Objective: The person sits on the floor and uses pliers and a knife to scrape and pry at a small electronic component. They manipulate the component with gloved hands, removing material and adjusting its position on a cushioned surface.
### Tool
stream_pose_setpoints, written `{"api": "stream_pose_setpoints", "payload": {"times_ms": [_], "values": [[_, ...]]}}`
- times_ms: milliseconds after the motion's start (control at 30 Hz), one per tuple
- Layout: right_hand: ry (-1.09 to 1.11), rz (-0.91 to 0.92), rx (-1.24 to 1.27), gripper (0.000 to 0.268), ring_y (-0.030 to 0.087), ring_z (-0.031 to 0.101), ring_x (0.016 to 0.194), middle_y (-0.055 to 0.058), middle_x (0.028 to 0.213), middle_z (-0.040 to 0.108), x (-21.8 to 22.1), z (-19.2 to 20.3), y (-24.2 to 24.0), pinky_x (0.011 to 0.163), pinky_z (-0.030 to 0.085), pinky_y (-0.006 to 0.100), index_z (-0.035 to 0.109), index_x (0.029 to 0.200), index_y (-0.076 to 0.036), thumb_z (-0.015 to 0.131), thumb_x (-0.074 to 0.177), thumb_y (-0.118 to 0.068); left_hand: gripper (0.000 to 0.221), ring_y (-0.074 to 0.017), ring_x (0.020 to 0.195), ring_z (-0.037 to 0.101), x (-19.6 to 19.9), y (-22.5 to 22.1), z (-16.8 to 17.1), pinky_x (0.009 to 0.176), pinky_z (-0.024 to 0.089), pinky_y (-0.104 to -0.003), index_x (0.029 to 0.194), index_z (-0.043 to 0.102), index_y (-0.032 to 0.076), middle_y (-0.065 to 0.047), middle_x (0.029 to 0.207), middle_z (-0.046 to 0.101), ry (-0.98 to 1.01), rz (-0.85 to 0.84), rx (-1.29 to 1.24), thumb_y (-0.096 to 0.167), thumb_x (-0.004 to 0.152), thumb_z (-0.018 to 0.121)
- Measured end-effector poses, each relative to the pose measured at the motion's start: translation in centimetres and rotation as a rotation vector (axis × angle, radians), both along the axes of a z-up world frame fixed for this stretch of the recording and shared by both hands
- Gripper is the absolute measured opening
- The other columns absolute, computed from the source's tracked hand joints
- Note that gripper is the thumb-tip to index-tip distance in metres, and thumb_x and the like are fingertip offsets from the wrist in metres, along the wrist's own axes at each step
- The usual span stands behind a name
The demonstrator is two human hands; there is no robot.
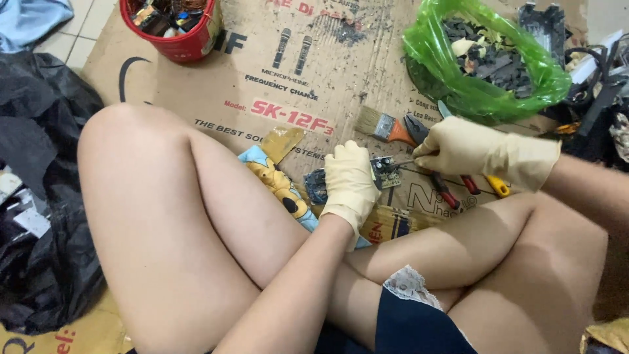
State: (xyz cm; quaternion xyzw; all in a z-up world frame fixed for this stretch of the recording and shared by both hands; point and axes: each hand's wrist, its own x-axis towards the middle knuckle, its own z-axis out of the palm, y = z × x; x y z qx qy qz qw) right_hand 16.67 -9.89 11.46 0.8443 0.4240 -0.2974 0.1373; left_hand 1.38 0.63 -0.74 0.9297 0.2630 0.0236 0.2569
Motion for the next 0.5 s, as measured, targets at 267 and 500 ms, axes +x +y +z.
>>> {"api": "stream_pose_setpoints", "payload": {"times_ms": [267,500], "values": [[-0.150,-0.449,0.245,0.037,0.044,0.070,0.104,0.019,0.106,0.077,-10.1,-3.6,-5.2,0.087,0.059,0.056,0.075,0.121,-0.024,0.062,0.091,-0.040,0.062,-0.0320,0.101,0.062,-1.1,0.0,3.4,0.089,0.049,-0.045,0.100,0.070,0.007,-0.010,0.103,0.062,0.061,-0.047,-0.008,0.034,0.051,0.097],[-0.421,-0.481,0.254,0.040,0.038,0.075,0.088,0.016,0.084,0.076,-14.0,-8.5,-5.1,0.078,0.061,0.053,0.071,0.124,-0.032,0.050,0.094,-0.048,0.060,-0.0326,0.100,0.061,-1.2,0.0,3.1,0.088,0.048,-0.047,0.099,0.069,0.008,-0.011,0.103,0.061,0.027,-0.057,0.025,0.033,0.052,0.094]]}}
